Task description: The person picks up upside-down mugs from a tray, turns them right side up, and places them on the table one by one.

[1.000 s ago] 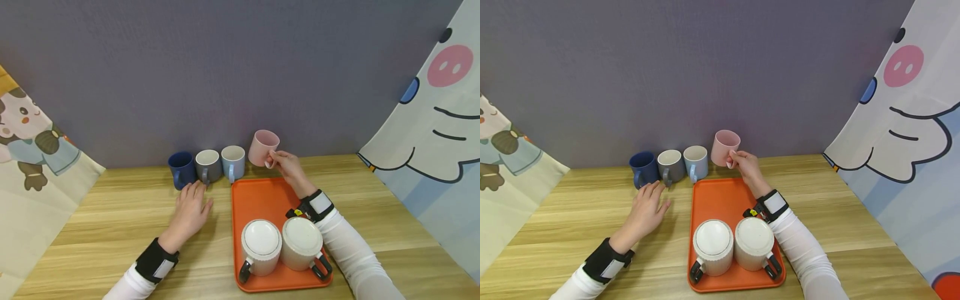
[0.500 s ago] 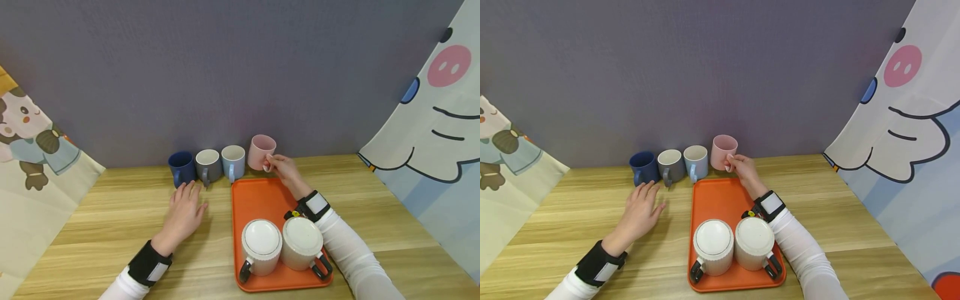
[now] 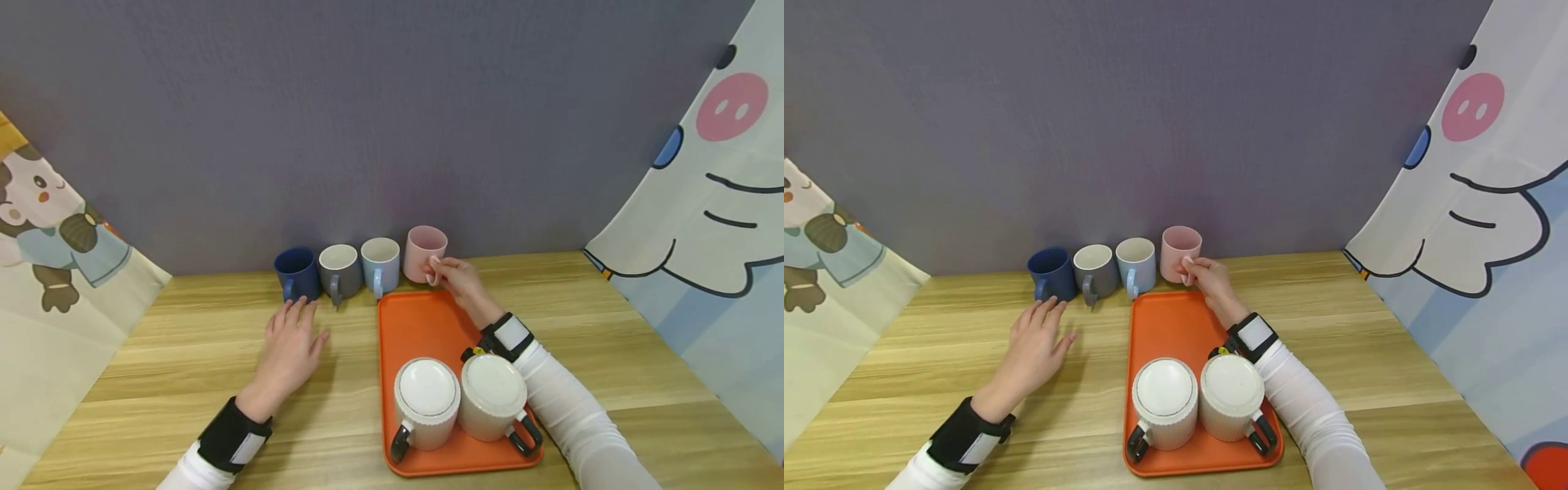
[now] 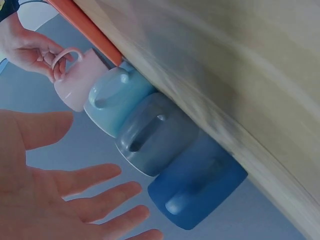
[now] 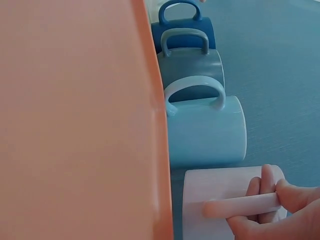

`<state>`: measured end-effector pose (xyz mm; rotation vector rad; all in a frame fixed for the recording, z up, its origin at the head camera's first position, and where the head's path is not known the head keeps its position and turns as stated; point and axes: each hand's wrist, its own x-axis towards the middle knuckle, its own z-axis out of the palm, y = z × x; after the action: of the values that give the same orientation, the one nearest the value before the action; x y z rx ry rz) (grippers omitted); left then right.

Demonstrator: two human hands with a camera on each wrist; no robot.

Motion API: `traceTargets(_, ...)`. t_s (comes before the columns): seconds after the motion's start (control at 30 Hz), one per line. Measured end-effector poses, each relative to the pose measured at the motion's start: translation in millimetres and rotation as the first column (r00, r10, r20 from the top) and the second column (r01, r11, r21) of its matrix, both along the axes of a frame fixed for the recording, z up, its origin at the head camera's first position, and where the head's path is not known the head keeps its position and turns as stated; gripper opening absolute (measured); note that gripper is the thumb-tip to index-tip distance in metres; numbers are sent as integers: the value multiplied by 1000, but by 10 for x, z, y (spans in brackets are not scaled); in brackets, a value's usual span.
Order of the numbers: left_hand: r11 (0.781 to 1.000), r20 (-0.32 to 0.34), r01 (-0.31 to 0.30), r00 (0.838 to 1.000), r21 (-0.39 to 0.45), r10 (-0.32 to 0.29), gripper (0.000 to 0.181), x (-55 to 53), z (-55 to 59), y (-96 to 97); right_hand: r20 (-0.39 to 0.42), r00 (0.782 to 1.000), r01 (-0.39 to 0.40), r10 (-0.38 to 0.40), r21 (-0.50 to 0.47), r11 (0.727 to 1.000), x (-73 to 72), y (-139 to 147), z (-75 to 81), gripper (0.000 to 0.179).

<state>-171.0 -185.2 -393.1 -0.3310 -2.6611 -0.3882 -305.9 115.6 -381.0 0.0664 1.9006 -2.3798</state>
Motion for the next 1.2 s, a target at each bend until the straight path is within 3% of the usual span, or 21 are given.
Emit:
traceTargets(0.37,1000,28,-24,999,2,24,56,29,9,-95,47,999,-14,14,-11,1000,-45,-19,-88,24)
traceTargets(0.8,999,1,-41,999,0,41,55,53,-14,-170,56,998,-20,17,61,998,-45,-64,-158,26)
traceTargets(1.03,999,-2,-45,999,3,45,55,71,-10,-188,41,999,-29,27,53,998,-35,-87,-174,30)
traceTargets(1.2,999,8,-49,999,1,49,55,81,-7,-201,55,998,-33,29,69,997,-39,-102,-177,23)
